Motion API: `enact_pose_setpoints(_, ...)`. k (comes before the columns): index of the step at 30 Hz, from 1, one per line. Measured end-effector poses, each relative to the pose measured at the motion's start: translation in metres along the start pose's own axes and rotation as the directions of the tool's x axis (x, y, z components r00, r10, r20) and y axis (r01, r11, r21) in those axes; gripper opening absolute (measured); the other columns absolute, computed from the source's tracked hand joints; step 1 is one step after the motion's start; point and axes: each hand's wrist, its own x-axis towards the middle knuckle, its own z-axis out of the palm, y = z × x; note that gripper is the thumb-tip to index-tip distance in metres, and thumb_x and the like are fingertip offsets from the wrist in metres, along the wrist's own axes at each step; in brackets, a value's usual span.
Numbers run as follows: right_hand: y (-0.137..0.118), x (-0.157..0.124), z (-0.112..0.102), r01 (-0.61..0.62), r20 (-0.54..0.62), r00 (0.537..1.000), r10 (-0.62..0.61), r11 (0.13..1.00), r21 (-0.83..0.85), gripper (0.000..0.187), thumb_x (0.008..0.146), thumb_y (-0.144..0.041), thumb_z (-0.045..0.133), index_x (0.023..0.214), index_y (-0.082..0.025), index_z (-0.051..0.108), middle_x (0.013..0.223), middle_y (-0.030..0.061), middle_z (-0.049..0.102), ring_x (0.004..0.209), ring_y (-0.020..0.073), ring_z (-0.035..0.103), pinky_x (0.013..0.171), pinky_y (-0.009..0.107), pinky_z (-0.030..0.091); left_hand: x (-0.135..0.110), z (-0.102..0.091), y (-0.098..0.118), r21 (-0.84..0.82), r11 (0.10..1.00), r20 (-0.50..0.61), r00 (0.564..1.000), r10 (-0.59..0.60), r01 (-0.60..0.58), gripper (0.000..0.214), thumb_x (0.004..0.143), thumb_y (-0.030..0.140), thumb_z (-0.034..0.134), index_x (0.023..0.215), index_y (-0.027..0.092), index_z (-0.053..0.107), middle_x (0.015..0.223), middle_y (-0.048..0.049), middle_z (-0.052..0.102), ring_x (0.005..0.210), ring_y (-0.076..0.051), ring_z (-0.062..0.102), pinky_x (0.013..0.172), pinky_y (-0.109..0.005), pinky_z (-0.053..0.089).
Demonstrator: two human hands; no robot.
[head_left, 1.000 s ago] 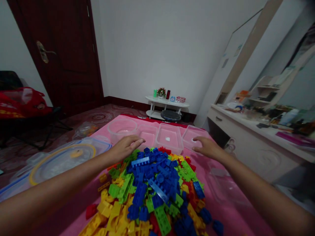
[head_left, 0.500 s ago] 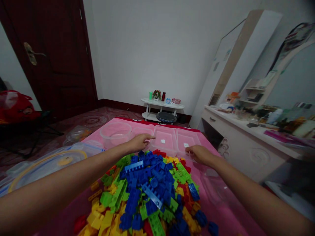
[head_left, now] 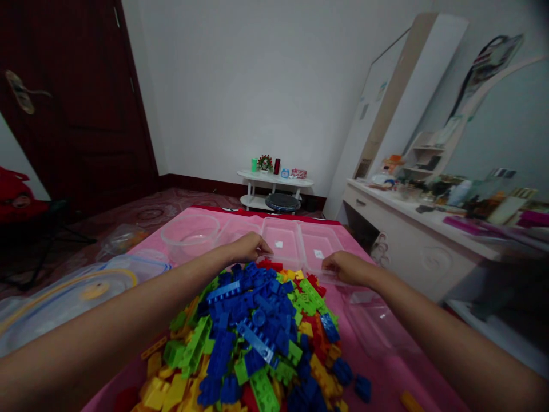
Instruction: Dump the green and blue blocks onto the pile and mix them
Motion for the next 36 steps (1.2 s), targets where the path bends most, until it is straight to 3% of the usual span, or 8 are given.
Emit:
enact_pose_setpoints(7, 0.009, -0.008, 0.004, -0.001, 0.012, 1.000, -0.001, 0.984, 0.180, 0.032, 0.058, -0.004, 0.047, 0.078, -0.015, 0.069, 0.072, 0.0022, 0.068, 0.066, 0.0147, 0.059, 0.060, 0.022, 0.040, 0.007, 0.008, 0.002, -0.118, 0.993, 0.023, 1.000, -0.008, 0.010, 0.033, 0.069, 0.015, 0.056, 0.097, 0.011, 0.073, 0.095, -0.0046, 0.072, 0.082, -0.023, 0.065, 0.075, -0.026, 0.048)
enact_pose_setpoints(10, 0.008, -0.021, -0.001, 0.018, -0.147, 0.989, 0.032, 0.944, 0.329, 0.032, 0.066, -0.012, 0.051, 0.093, -0.014, 0.069, 0.091, 0.0074, 0.071, 0.082, 0.0189, 0.063, 0.075, 0.028, 0.047, 0.003, 0.005, 0.007, -0.105, 0.994, 0.038, 0.999, -0.031, 0.035, 0.033, 0.072, 0.017, 0.053, 0.099, 0.014, 0.072, 0.099, -0.0032, 0.071, 0.086, -0.022, 0.065, 0.083, -0.028, 0.047)
enact_pose_setpoints(13, 0.007, -0.049, -0.007, 0.037, -0.382, 0.918, 0.108, 0.934, 0.354, 0.028, 0.075, -0.023, 0.053, 0.098, -0.016, 0.068, 0.101, 0.0099, 0.069, 0.092, 0.0211, 0.063, 0.086, 0.034, 0.046, -0.007, -0.006, 0.016, -0.076, 0.994, 0.025, 0.996, -0.082, 0.084, 0.039, 0.074, 0.014, 0.050, 0.108, 0.015, 0.069, 0.110, -0.0052, 0.067, 0.101, -0.021, 0.062, 0.093, -0.030, 0.043)
enact_pose_setpoints(16, 0.005, -0.090, -0.007, 0.011, -0.486, 0.859, 0.160, 0.944, 0.330, 0.027, 0.081, -0.035, 0.052, 0.095, -0.018, 0.067, 0.102, 0.0095, 0.068, 0.096, 0.0227, 0.062, 0.089, 0.038, 0.047, -0.023, -0.019, 0.026, -0.059, 0.990, -0.073, 0.988, -0.135, 0.130, 0.040, 0.077, 0.018, 0.048, 0.114, 0.017, 0.065, 0.120, -0.0047, 0.063, 0.113, -0.020, 0.056, 0.100, -0.030, 0.038)
enact_pose_setpoints(21, -0.006, -0.158, 0.019, -0.075, -0.424, 0.890, 0.169, 0.970, 0.230, 0.030, 0.076, -0.045, 0.060, 0.098, -0.026, 0.068, 0.105, 0.0075, 0.068, 0.098, 0.0258, 0.063, 0.087, 0.043, 0.050, -0.055, -0.032, 0.040, -0.093, 0.988, -0.179, 0.974, -0.140, 0.125, 0.036, 0.081, 0.032, 0.050, 0.108, 0.018, 0.067, 0.117, -0.0045, 0.065, 0.112, -0.021, 0.057, 0.101, -0.030, 0.038)
enact_pose_setpoints(24, -0.013, -0.177, 0.042, -0.066, -0.401, 0.907, 0.129, 0.984, 0.169, 0.035, 0.070, -0.043, 0.066, 0.102, -0.027, 0.068, 0.106, 0.0089, 0.068, 0.097, 0.0287, 0.064, 0.085, 0.045, 0.051, -0.074, -0.031, 0.047, -0.123, 0.986, -0.204, 0.969, -0.140, 0.117, 0.035, 0.080, 0.038, 0.052, 0.105, 0.019, 0.068, 0.115, -0.0040, 0.066, 0.110, -0.021, 0.058, 0.099, -0.032, 0.040)
enact_pose_setpoints(29, -0.032, -0.161, 0.055, 0.059, -0.343, 0.938, 0.046, 0.955, 0.289, 0.026, 0.087, -0.028, 0.044, 0.092, -0.023, 0.069, 0.096, 0.0080, 0.070, 0.089, 0.0207, 0.065, 0.079, 0.033, 0.052, -0.097, -0.022, 0.060, -0.183, 0.979, -0.215, 0.968, -0.130, 0.091, 0.035, 0.082, 0.040, 0.051, 0.106, 0.021, 0.067, 0.114, -0.0039, 0.066, 0.108, -0.021, 0.058, 0.099, -0.033, 0.041)
enact_pose_setpoints(36, -0.051, -0.114, 0.049, 0.059, -0.337, 0.941, 0.038, 0.961, 0.272, 0.023, 0.087, -0.023, 0.046, 0.091, -0.021, 0.068, 0.090, 0.0068, 0.070, 0.083, 0.0192, 0.064, 0.074, 0.029, 0.049, -0.118, -0.018, 0.084, -0.143, 0.990, -0.204, 0.978, -0.046, 0.017, 0.030, 0.085, 0.039, 0.049, 0.105, 0.027, 0.068, 0.114, -0.0024, 0.066, 0.107, -0.019, 0.059, 0.097, -0.031, 0.043)
